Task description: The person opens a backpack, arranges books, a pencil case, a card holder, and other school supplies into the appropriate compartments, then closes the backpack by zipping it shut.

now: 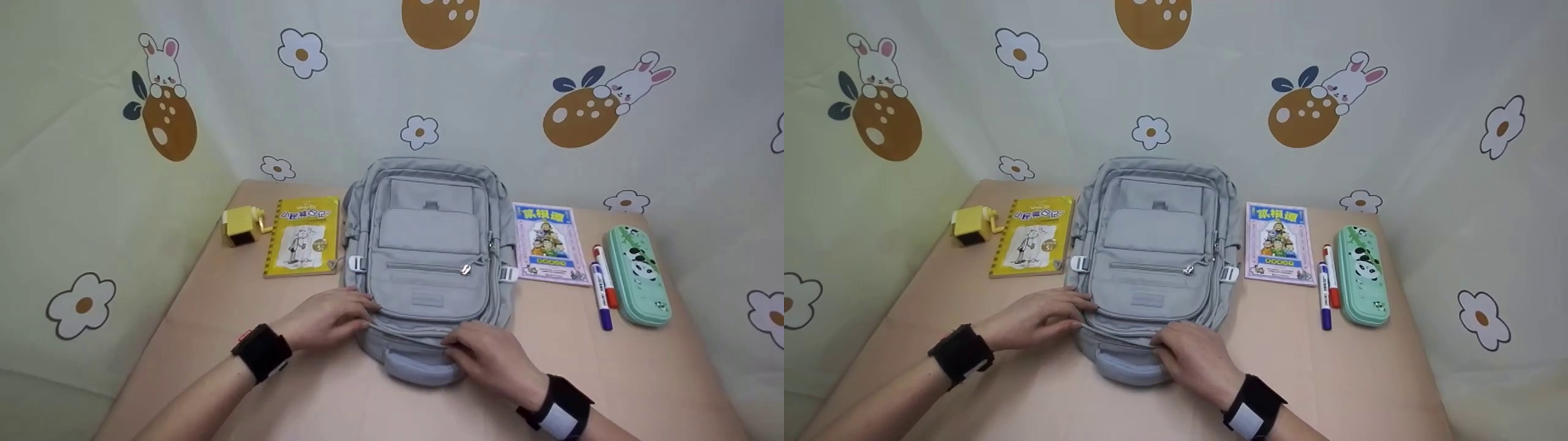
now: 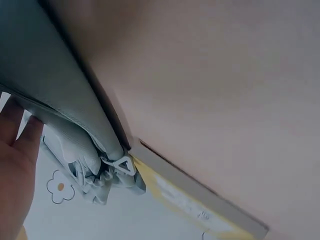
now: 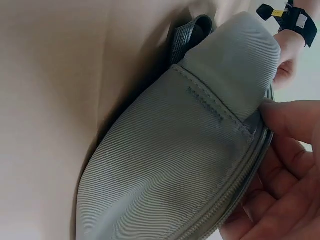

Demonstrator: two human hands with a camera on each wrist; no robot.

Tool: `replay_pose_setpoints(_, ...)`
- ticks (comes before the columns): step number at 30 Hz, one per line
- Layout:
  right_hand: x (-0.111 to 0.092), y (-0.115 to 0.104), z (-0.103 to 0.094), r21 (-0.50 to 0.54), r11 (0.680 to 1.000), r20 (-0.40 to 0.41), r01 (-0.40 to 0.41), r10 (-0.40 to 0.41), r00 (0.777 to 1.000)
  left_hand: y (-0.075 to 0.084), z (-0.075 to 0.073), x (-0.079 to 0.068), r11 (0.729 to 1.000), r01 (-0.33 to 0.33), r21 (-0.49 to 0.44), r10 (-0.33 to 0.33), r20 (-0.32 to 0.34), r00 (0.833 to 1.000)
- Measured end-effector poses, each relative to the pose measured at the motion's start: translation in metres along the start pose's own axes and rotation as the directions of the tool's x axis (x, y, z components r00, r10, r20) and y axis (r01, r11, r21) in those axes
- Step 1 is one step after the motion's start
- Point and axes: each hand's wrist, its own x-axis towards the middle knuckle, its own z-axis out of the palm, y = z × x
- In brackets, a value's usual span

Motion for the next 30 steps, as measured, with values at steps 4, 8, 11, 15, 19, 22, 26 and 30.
replay_pose_setpoints(4,-0.002,0.001,-0.001,0.041,0.999,-0.002,-0.006,0.006,1.0,0.001,-0.001,0.004,0.998,0.019,-0.053,-0.021,-0.036,0.999)
replay_pose_setpoints(8,-0.003,0.004,-0.003,0.065,0.998,0.002,-0.01,0.01,1.0,0.005,-0.002,0.008,0.997,0.046,-0.069,-0.053,-0.096,0.994)
replay_pose_setpoints(11,-0.004,0.008,-0.005,0.057,0.998,-0.018,0.001,0.0,1.0,0.009,-0.003,0.011,0.989,0.088,-0.122,-0.105,-0.138,0.985)
replay_pose_setpoints(15,-0.007,0.018,-0.01,0.027,1.0,-0.054,0.011,-0.009,0.998,0.015,-0.007,0.015,0.959,0.15,-0.241,-0.193,-0.164,0.968)
replay_pose_setpoints(19,-0.01,0.031,-0.016,-0.002,1.0,-0.071,-0.014,0.014,0.997,0.02,-0.012,0.02,0.912,0.178,-0.371,-0.258,-0.18,0.949)
replay_pose_setpoints(22,-0.012,0.043,-0.021,-0.017,0.999,-0.076,-0.031,0.03,0.997,0.021,-0.016,0.024,0.875,0.165,-0.455,-0.282,-0.201,0.938)
replay_pose_setpoints(26,-0.012,0.065,-0.028,-0.014,0.998,-0.072,-0.057,0.056,0.996,0.023,-0.023,0.031,0.846,0.136,-0.516,-0.3,-0.249,0.921)
replay_pose_setpoints(30,-0.008,0.091,-0.034,-0.015,0.996,-0.082,-0.083,0.081,0.993,0.025,-0.034,0.04,0.825,0.088,-0.558,-0.304,-0.306,0.902)
